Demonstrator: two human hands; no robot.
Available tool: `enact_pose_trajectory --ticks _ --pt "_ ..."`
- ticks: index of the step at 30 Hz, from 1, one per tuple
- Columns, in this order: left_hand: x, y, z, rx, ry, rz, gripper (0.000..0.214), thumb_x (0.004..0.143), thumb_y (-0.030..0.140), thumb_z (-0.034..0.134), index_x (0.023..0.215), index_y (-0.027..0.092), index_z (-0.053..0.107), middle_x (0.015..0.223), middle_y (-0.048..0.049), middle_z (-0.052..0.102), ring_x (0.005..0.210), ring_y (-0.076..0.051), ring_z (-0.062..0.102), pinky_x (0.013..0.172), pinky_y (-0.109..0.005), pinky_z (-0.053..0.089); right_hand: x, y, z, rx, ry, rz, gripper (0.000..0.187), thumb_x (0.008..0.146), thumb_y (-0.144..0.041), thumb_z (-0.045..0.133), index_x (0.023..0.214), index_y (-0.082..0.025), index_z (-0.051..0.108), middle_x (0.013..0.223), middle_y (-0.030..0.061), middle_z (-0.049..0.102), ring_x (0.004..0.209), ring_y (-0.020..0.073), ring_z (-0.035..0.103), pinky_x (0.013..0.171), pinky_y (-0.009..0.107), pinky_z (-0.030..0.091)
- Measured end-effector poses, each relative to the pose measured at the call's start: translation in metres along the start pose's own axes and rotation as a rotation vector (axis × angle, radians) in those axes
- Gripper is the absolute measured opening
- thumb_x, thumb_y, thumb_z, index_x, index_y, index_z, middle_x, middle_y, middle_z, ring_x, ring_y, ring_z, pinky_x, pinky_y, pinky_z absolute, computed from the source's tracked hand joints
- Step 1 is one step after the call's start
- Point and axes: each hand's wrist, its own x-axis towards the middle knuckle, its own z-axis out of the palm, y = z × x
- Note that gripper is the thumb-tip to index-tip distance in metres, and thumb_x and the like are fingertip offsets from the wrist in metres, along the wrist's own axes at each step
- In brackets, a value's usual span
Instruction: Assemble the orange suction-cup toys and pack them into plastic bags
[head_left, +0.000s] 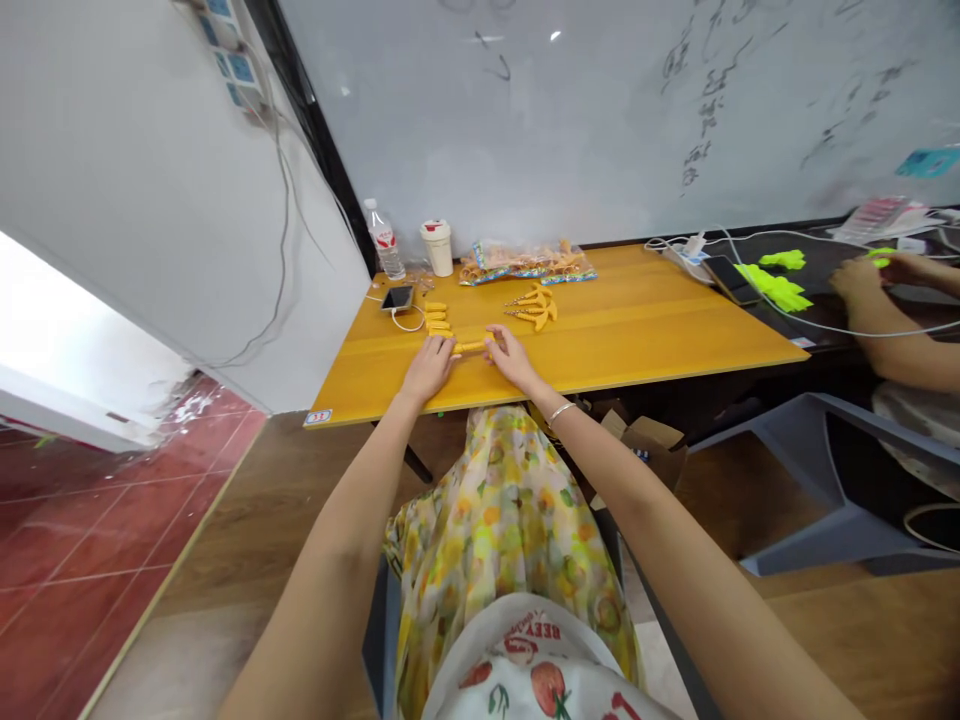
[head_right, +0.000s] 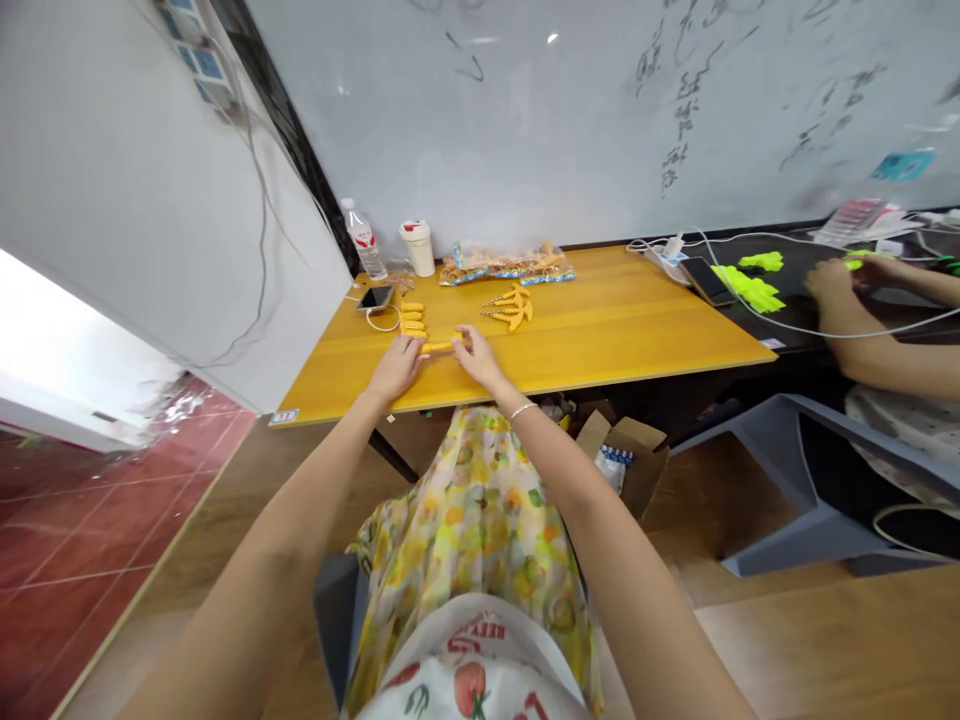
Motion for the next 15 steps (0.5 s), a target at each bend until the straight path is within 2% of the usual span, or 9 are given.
enact_pose_trajectory --ticks 2,4,6,8,10,13,15 --pt "0.000 0.003 -0.004 0.018 -0.022 -0.007 0.036 0.102 0.033 0.040 0.128 0.015 0.057 0.123 -0.0208 0.061 0.118 -0.033 0.057 0.103 -0.046 0.047 0.003 0.004 0.000 0.096 -0.061 0.120 0.045 0.091 -0.037 0.058 0.132 -0.023 0.049 0.090 0.0007 0.062 0.071 0.0134 0.059 0.068 0.027 0.054" --pt "0.000 0.006 -0.006 0.033 -0.044 -0.018 0.034 0.101 0.034 0.041 0.126 0.017 0.058 0.122 -0.0195 0.063 0.117 -0.033 0.059 0.101 -0.045 0.048 0.006 0.007 -0.001 0.109 -0.080 0.115 0.051 0.089 -0.035 0.063 0.136 -0.021 0.048 0.084 -0.0007 0.062 0.070 0.0139 0.059 0.069 0.028 0.053" --pt "0.000 0.008 -0.008 0.047 -0.075 -0.027 0.033 0.101 0.037 0.043 0.124 0.017 0.058 0.122 -0.0185 0.065 0.115 -0.031 0.062 0.099 -0.043 0.049 0.006 0.008 -0.003 0.005 -0.038 0.042 0.046 0.088 -0.032 0.065 0.131 -0.021 0.052 0.091 0.0033 0.067 0.082 0.0174 0.063 0.079 0.031 0.054" --pt "-0.001 0.010 -0.008 0.043 -0.106 -0.066 0.034 0.102 0.039 0.041 0.122 0.017 0.058 0.120 -0.0179 0.068 0.111 -0.030 0.066 0.095 -0.041 0.050 0.004 0.005 -0.007 -0.195 0.000 -0.035 0.035 0.089 -0.028 0.063 0.123 -0.021 0.058 0.103 0.0083 0.070 0.097 0.0217 0.065 0.090 0.037 0.052" --pt "-0.002 0.011 -0.008 0.020 -0.122 -0.135 0.037 0.103 0.043 0.040 0.123 0.017 0.057 0.118 -0.0175 0.070 0.106 -0.030 0.069 0.088 -0.039 0.052 0.000 0.001 -0.012 -0.398 -0.017 -0.092 0.026 0.091 -0.024 0.060 0.117 -0.020 0.060 0.112 0.0113 0.070 0.105 0.0246 0.065 0.097 0.039 0.049" --pt "-0.004 0.010 -0.008 0.003 -0.086 -0.199 0.040 0.102 0.047 0.041 0.125 0.017 0.055 0.117 -0.0172 0.072 0.105 -0.031 0.070 0.086 -0.038 0.052 -0.006 -0.005 -0.019 -0.560 -0.080 -0.171 0.024 0.095 -0.022 0.051 0.118 -0.019 0.059 0.117 0.0128 0.070 0.105 0.0253 0.066 0.095 0.037 0.048" --pt "-0.005 0.008 -0.009 0.019 -0.035 -0.197 0.038 0.101 0.044 0.043 0.124 0.016 0.055 0.118 -0.0177 0.070 0.109 -0.032 0.067 0.090 -0.040 0.050 -0.008 -0.006 -0.026 -0.606 -0.067 -0.214 0.025 0.097 -0.021 0.046 0.119 -0.019 0.059 0.119 0.0128 0.069 0.106 0.0247 0.065 0.093 0.035 0.048"
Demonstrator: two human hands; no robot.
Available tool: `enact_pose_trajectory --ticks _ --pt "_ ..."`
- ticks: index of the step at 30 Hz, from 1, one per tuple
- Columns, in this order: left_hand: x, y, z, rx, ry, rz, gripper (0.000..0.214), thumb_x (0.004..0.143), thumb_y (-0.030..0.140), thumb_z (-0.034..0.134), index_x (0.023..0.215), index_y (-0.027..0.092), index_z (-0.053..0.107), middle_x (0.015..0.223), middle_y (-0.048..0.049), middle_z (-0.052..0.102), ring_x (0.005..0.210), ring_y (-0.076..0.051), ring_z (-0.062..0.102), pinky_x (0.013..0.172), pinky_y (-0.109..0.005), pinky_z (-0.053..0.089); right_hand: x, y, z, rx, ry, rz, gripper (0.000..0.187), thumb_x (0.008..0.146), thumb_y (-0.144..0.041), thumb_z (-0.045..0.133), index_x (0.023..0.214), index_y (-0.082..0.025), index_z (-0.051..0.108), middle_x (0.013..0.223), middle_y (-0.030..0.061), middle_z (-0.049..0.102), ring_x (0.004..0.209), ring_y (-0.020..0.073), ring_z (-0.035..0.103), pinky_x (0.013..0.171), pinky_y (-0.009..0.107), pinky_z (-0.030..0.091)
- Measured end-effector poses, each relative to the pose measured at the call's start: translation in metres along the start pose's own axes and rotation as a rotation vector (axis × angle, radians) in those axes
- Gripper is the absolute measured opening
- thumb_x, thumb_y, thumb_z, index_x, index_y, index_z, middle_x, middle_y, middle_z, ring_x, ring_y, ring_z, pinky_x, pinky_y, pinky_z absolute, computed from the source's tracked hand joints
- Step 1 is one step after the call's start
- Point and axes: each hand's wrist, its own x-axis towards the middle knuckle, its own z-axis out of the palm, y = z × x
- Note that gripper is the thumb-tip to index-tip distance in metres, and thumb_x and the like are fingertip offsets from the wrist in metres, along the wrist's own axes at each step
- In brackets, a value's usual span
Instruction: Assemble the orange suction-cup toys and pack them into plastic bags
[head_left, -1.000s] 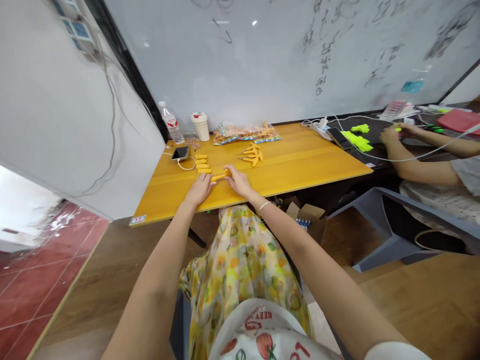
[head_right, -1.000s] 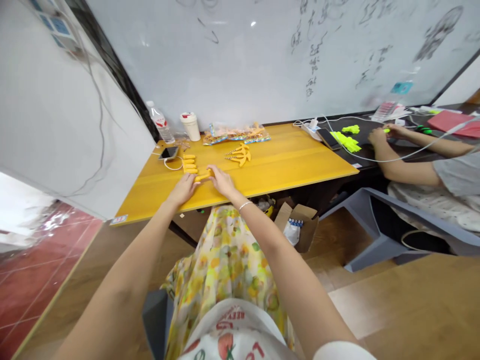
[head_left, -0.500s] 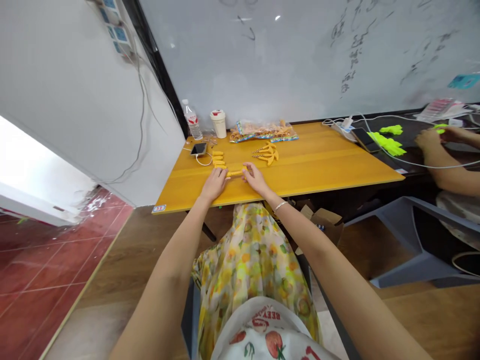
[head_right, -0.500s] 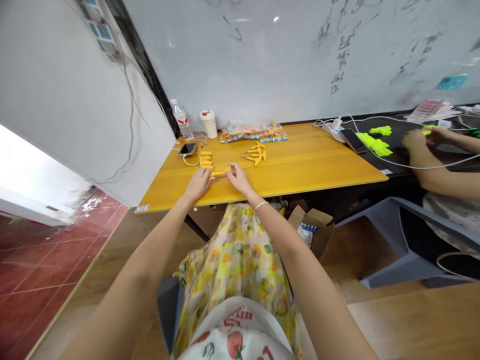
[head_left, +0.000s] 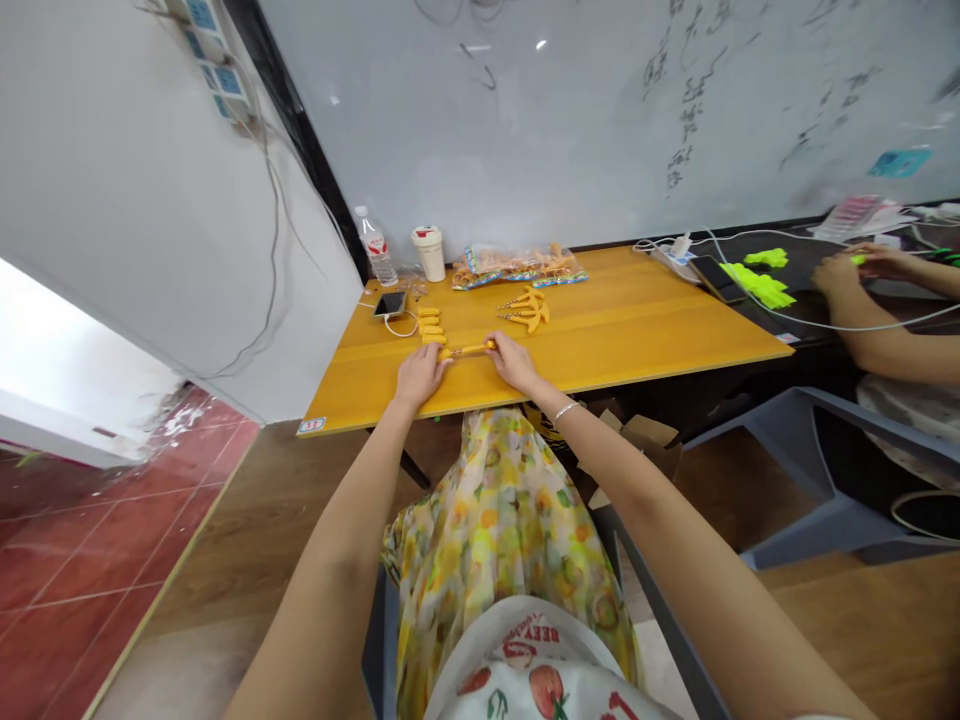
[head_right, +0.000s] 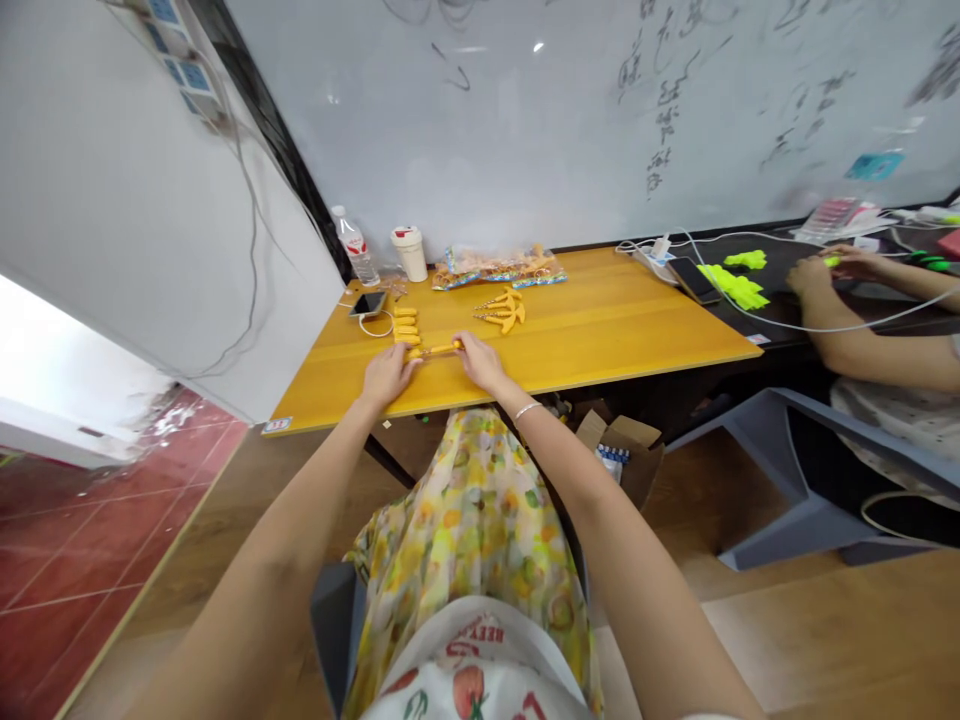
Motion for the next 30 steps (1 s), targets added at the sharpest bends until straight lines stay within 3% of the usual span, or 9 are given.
enact_pose_trajectory --ticks 5,12,19,25,30 --pt "0.002 -0.004 0.000 0.029 0.071 0.029 0.025 0.097 0.029 0.049 0.117 0.018 0.059 0.121 -0.0170 0.066 0.111 -0.033 0.060 0.098 -0.045 0.047 -0.002 0.023 -0.025 -0.115 0.095 0.083 0.028 0.096 -0.021 0.042 0.119 -0.018 0.058 0.119 0.0139 0.068 0.106 0.0254 0.064 0.093 0.036 0.048" --pt "0.006 -0.010 0.005 -0.001 0.117 0.008 0.024 0.092 0.024 0.051 0.114 0.020 0.062 0.124 -0.0176 0.062 0.118 -0.036 0.054 0.099 -0.050 0.046 -0.009 0.047 -0.058 -0.286 0.069 0.236 0.031 0.096 -0.020 0.042 0.121 -0.017 0.060 0.121 0.0167 0.069 0.105 0.0290 0.064 0.091 0.040 0.050" --pt "0.006 -0.009 0.007 -0.021 0.087 -0.071 0.027 0.093 0.030 0.053 0.113 0.017 0.065 0.132 -0.0193 0.059 0.125 -0.038 0.051 0.103 -0.053 0.045 -0.011 0.050 -0.058 -0.450 0.017 0.247 0.029 0.095 -0.018 0.046 0.118 -0.015 0.064 0.120 0.0173 0.069 0.112 0.0310 0.056 0.095 0.042 0.045" --pt "0.005 -0.008 0.007 -0.047 0.090 -0.070 0.030 0.093 0.031 0.053 0.118 0.019 0.064 0.135 -0.0202 0.057 0.127 -0.039 0.049 0.103 -0.055 0.045 -0.012 0.046 -0.056 -0.494 -0.012 0.230 0.024 0.096 -0.031 0.055 0.109 -0.017 0.069 0.120 0.0166 0.070 0.117 0.0344 0.050 0.095 0.046 0.042" --pt "0.005 -0.011 0.011 -0.021 0.126 -0.060 0.034 0.093 0.035 0.054 0.120 0.017 0.062 0.132 -0.0191 0.059 0.123 -0.039 0.052 0.102 -0.052 0.046 -0.013 0.045 -0.054 -0.536 -0.020 0.207 0.025 0.099 -0.030 0.051 0.105 -0.017 0.072 0.118 0.0151 0.071 0.118 0.0332 0.050 0.095 0.045 0.041"
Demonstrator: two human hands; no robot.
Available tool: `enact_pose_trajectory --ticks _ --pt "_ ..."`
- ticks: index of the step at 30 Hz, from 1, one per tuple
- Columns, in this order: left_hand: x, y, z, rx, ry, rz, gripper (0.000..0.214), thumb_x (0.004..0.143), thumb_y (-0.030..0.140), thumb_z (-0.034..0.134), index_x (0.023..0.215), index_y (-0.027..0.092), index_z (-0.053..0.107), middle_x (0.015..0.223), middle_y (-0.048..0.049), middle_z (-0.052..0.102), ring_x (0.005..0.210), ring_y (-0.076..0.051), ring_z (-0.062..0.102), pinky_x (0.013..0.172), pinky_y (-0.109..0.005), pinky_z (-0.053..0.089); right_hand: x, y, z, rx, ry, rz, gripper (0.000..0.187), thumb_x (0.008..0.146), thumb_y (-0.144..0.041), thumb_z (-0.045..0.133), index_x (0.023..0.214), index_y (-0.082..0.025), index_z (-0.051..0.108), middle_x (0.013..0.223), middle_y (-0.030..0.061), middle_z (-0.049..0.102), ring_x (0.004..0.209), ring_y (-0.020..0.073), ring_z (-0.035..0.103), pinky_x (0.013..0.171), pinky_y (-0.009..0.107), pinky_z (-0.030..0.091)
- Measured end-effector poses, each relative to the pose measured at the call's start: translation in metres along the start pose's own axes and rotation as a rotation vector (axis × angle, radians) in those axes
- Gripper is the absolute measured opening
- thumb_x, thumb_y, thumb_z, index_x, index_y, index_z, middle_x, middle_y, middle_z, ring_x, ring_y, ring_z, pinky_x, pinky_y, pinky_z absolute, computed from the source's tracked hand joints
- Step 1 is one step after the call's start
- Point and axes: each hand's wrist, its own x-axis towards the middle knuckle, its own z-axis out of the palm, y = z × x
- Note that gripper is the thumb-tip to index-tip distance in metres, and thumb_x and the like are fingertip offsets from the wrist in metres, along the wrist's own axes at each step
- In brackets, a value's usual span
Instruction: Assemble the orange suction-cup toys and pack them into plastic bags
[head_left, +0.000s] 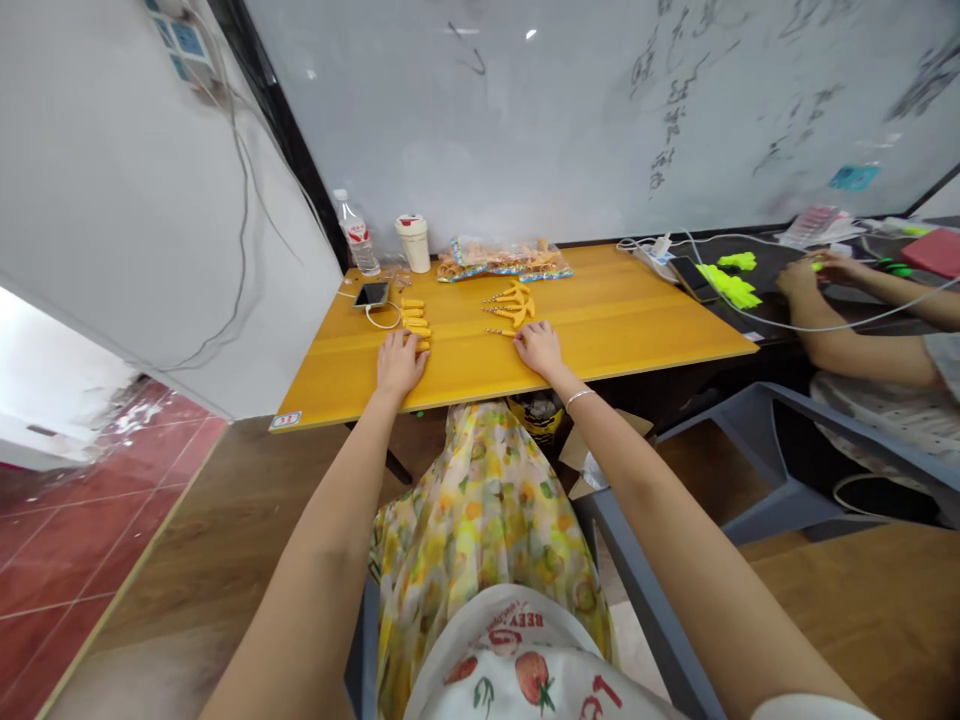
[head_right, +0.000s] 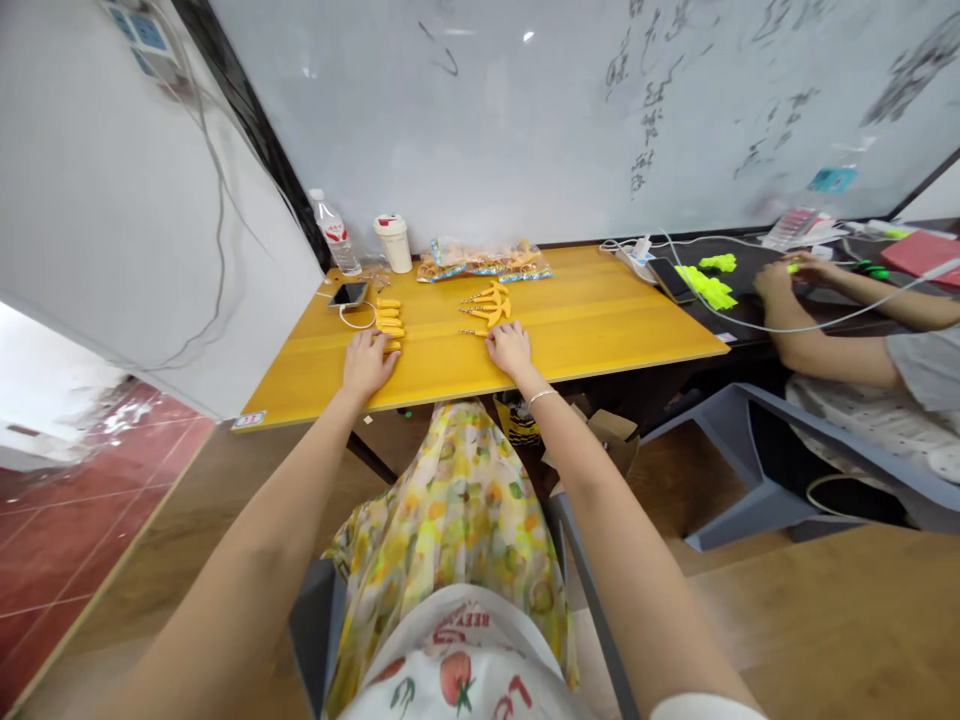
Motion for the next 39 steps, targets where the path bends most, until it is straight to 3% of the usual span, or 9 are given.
enact_pose_trajectory --ticks 6,14,22,29,39 --pt "0.0000 0.0033 -0.0033 -0.032 -0.009 -0.028 0.045 0.092 0.035 0.054 0.131 0.012 0.054 0.132 -0.0233 0.059 0.124 -0.039 0.053 0.103 -0.052 0.045 -0.0005 -0.0004 0.0012 -0.044 0.005 0.007 0.030 0.100 -0.027 0.046 0.106 -0.016 0.073 0.117 0.0186 0.070 0.116 0.0332 0.050 0.093 0.044 0.042" --pt "-0.0013 0.0092 -0.0082 -0.079 -0.039 -0.061 0.047 0.092 0.034 0.054 0.131 0.008 0.053 0.133 -0.0257 0.057 0.129 -0.040 0.050 0.108 -0.052 0.041 -0.0009 -0.0024 -0.0001 -0.089 0.000 0.019 0.033 0.100 -0.028 0.044 0.110 -0.016 0.072 0.120 0.0183 0.070 0.118 0.0339 0.049 0.093 0.045 0.043" --pt "-0.0028 0.0056 -0.0052 -0.029 0.018 -0.011 0.044 0.092 0.036 0.053 0.130 0.013 0.053 0.130 -0.0228 0.060 0.122 -0.039 0.054 0.103 -0.052 0.046 -0.0017 -0.0038 0.0004 -0.087 -0.003 0.061 0.033 0.100 -0.028 0.045 0.115 -0.015 0.072 0.125 0.0190 0.068 0.121 0.0342 0.049 0.096 0.045 0.042" --pt "-0.0021 0.0061 -0.0047 -0.004 -0.016 -0.036 0.045 0.093 0.036 0.051 0.130 0.011 0.054 0.130 -0.0215 0.060 0.123 -0.039 0.053 0.104 -0.050 0.045 -0.0025 -0.0059 -0.0018 -0.099 -0.011 0.092 0.034 0.099 -0.029 0.045 0.119 -0.017 0.071 0.131 0.0152 0.066 0.124 0.0326 0.047 0.097 0.043 0.041" --pt "-0.0017 0.0072 -0.0064 0.003 -0.011 -0.032 0.044 0.091 0.034 0.054 0.129 0.012 0.054 0.129 -0.0220 0.060 0.122 -0.039 0.054 0.101 -0.051 0.047 -0.0012 -0.0042 0.0009 -0.092 -0.011 0.097 0.036 0.099 -0.029 0.044 0.120 -0.015 0.070 0.132 0.0169 0.065 0.124 0.0325 0.047 0.098 0.044 0.041"
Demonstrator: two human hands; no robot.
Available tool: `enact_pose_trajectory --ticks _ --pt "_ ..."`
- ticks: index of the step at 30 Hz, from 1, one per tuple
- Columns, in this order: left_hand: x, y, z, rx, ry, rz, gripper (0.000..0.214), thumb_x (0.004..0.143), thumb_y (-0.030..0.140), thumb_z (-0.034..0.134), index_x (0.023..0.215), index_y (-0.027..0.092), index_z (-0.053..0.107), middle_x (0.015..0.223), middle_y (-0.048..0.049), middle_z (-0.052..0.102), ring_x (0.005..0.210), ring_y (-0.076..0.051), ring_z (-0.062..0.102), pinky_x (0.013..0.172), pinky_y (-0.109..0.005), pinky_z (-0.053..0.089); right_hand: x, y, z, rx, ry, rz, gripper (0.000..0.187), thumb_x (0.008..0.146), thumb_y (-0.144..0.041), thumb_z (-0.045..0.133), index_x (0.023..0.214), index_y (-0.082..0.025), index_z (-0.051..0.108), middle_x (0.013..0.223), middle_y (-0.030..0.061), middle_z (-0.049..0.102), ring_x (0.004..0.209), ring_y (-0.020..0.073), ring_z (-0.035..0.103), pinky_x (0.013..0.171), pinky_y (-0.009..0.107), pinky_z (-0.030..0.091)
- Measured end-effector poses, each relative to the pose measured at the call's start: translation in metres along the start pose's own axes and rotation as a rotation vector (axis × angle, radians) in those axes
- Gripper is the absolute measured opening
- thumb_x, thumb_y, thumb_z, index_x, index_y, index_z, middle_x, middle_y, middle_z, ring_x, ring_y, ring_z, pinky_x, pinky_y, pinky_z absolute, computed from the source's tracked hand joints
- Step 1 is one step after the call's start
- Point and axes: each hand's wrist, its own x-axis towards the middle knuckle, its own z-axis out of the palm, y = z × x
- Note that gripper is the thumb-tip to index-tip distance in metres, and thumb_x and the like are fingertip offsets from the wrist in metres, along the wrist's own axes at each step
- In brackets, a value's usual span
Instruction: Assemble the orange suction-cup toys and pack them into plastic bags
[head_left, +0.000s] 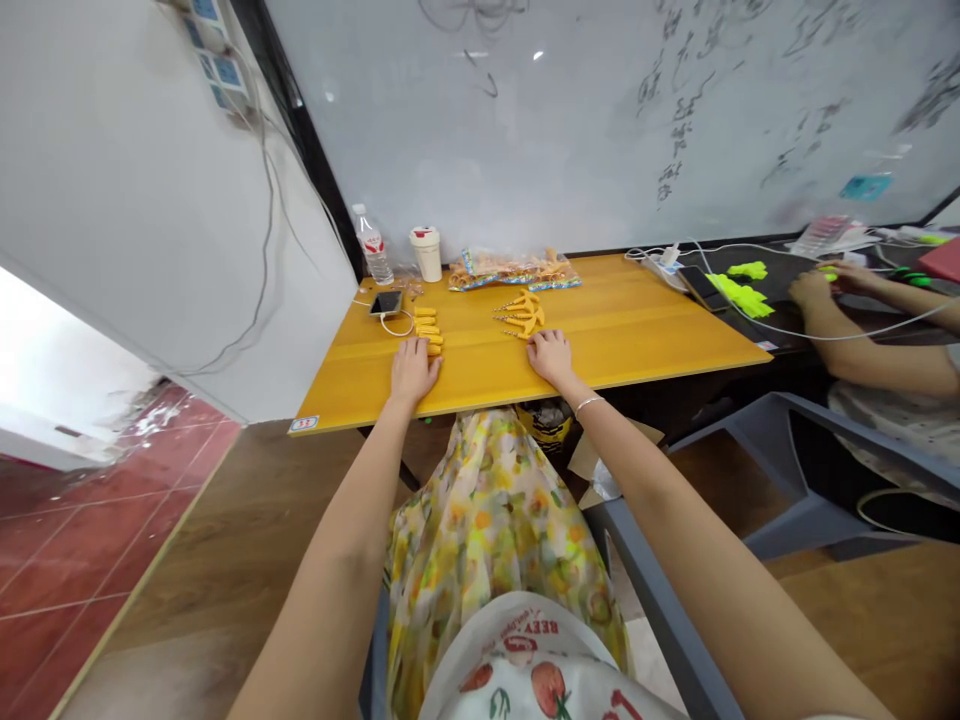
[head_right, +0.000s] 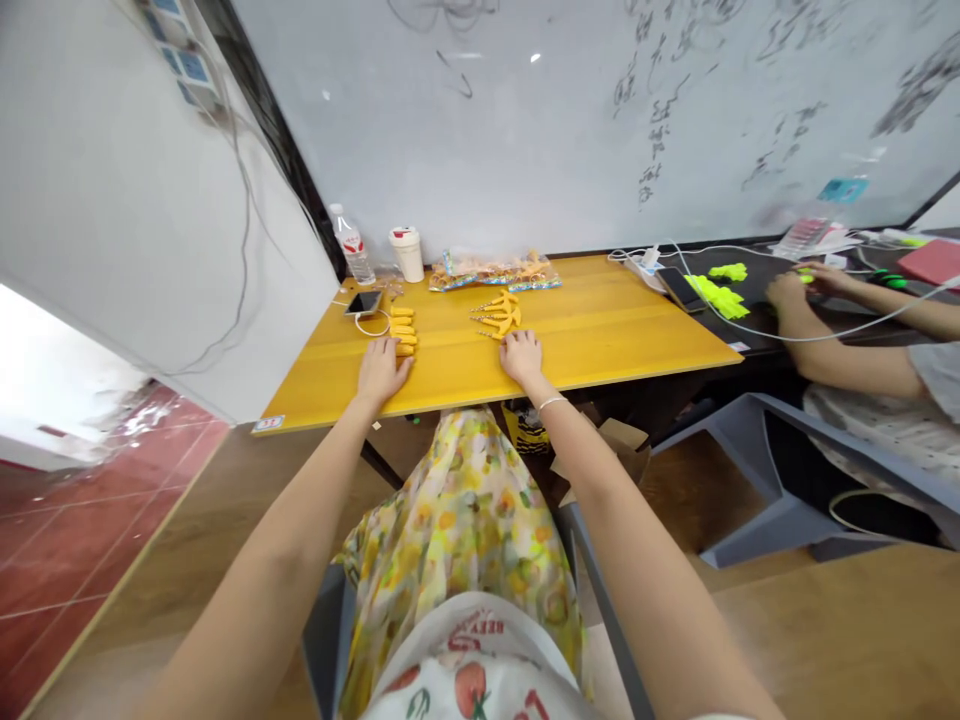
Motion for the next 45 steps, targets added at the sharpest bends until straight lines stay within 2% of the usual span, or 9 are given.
enact_pose_trajectory --ticks 13,25,30,36,45 --pt "0.0046 -0.0041 0.0080 -0.024 -0.007 -0.014 0.050 0.091 0.037 0.055 0.132 0.009 0.053 0.135 -0.0242 0.057 0.126 -0.040 0.051 0.106 -0.052 0.044 0.0014 0.0034 0.0021 0.025 -0.014 -0.006 0.037 0.099 -0.030 0.043 0.120 -0.016 0.070 0.132 0.0176 0.064 0.124 0.0335 0.046 0.096 0.045 0.042" --pt "0.0023 -0.0040 0.0029 -0.052 -0.004 -0.042 0.057 0.090 0.038 0.056 0.137 0.006 0.049 0.139 -0.0253 0.053 0.132 -0.040 0.048 0.112 -0.052 0.040 0.0018 0.0036 0.0051 0.080 0.020 -0.021 0.035 0.097 -0.029 0.045 0.119 -0.014 0.070 0.132 0.0186 0.063 0.125 0.0355 0.044 0.099 0.047 0.040" --pt "0.0033 -0.0043 0.0036 -0.054 0.015 -0.037 0.056 0.088 0.040 0.056 0.136 0.010 0.049 0.139 -0.0243 0.054 0.132 -0.040 0.047 0.112 -0.054 0.040 0.0011 0.0037 0.0049 0.096 0.023 -0.013 0.035 0.098 -0.029 0.045 0.119 -0.015 0.069 0.132 0.0191 0.063 0.124 0.0348 0.044 0.099 0.047 0.039" --pt "0.0021 -0.0058 0.0021 -0.037 0.013 -0.025 0.058 0.089 0.041 0.053 0.135 0.007 0.049 0.137 -0.0264 0.054 0.132 -0.040 0.047 0.113 -0.055 0.039 0.0016 0.0035 0.0033 0.085 -0.023 -0.019 0.036 0.100 -0.029 0.044 0.121 -0.015 0.068 0.133 0.0193 0.061 0.127 0.0347 0.042 0.101 0.047 0.038" --pt "0.0025 -0.0090 0.0059 -0.062 0.008 -0.044 0.057 0.089 0.042 0.055 0.135 0.008 0.048 0.139 -0.0252 0.052 0.135 -0.040 0.044 0.115 -0.057 0.037 0.0041 0.0035 0.0067 0.093 -0.010 -0.024 0.034 0.101 -0.028 0.044 0.119 -0.013 0.068 0.132 0.0186 0.061 0.127 0.0356 0.042 0.102 0.048 0.038"
